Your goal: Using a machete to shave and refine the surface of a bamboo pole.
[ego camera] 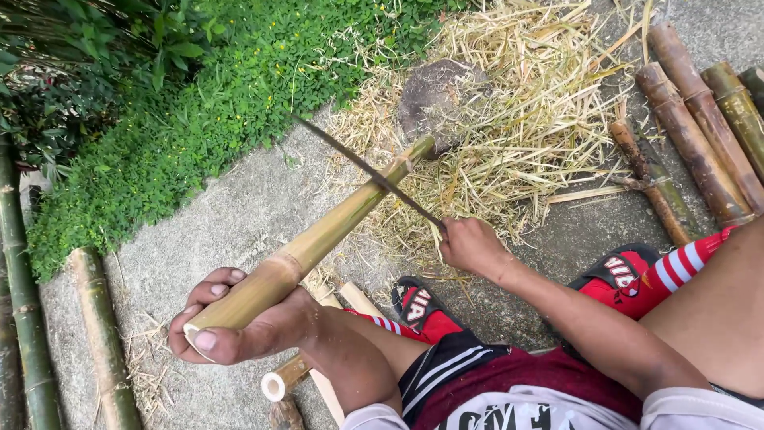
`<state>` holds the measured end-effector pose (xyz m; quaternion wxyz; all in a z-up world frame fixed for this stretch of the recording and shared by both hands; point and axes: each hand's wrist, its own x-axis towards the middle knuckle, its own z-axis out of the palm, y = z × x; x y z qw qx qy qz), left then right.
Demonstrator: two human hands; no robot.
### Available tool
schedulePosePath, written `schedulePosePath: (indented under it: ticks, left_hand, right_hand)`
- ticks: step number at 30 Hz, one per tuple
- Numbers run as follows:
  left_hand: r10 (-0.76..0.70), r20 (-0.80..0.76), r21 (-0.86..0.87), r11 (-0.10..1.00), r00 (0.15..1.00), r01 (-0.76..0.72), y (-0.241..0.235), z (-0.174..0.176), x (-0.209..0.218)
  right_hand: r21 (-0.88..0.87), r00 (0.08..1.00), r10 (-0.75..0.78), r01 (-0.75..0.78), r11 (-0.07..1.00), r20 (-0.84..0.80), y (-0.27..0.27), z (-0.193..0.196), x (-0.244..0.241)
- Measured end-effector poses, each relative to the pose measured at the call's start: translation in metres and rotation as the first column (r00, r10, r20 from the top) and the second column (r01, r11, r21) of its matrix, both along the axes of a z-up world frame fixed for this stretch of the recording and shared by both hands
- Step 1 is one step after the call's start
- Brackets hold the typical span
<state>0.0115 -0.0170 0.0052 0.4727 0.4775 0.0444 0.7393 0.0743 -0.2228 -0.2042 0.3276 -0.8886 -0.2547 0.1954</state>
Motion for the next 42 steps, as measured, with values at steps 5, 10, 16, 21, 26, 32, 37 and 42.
schedulePosePath:
  ticks: [5,10,16,21,26,32,37,42]
  left_hand:
    - [-0.003,-0.012,-0.003,1.000,1.000,0.003,-0.002,0.003,0.004]
    - [0.030,-0.027,-0.033,0.999,0.999,-0.030,0.003,0.003,0.002]
    - [0.051,0.008,-0.003,0.999,0.999,-0.051,0.004,0.002,0.003]
    - [0.057,-0.039,-0.021,0.998,0.998,-0.058,0.011,0.004,0.001]
    - [0.041,0.009,-0.030,0.999,0.999,-0.041,0.012,0.000,0.013]
    - [0.010,-0.004,-0.060,0.998,1.000,-0.010,0.014,0.004,0.004]
    - [0.000,0.009,-0.047,0.999,1.000,0.000,0.019,-0.002,0.000]
    - [-0.050,0.012,-0.064,0.997,0.999,0.050,0.015,0.003,-0.003]
  right_hand:
    - [0.100,1.000,-0.004,0.002,0.995,0.023,-0.001,0.019,-0.012]
    - [0.199,0.993,0.061,-0.081,0.977,0.105,0.005,-0.016,-0.003]
    - [0.074,0.995,-0.087,0.090,0.993,-0.040,-0.002,-0.017,0.015]
    - [0.125,0.997,0.040,-0.048,0.991,0.062,0.003,-0.044,0.007]
    - [-0.023,0.988,-0.069,0.067,0.998,-0.137,-0.007,-0.041,0.051]
    - [-0.052,0.998,0.056,-0.054,0.997,0.029,-0.005,-0.036,0.021]
    - [-0.269,0.926,-0.220,0.137,0.953,-0.306,-0.030,-0.099,0.061]
    - [-0.206,0.908,-0.269,0.210,0.956,-0.322,-0.055,-0.127,0.066]
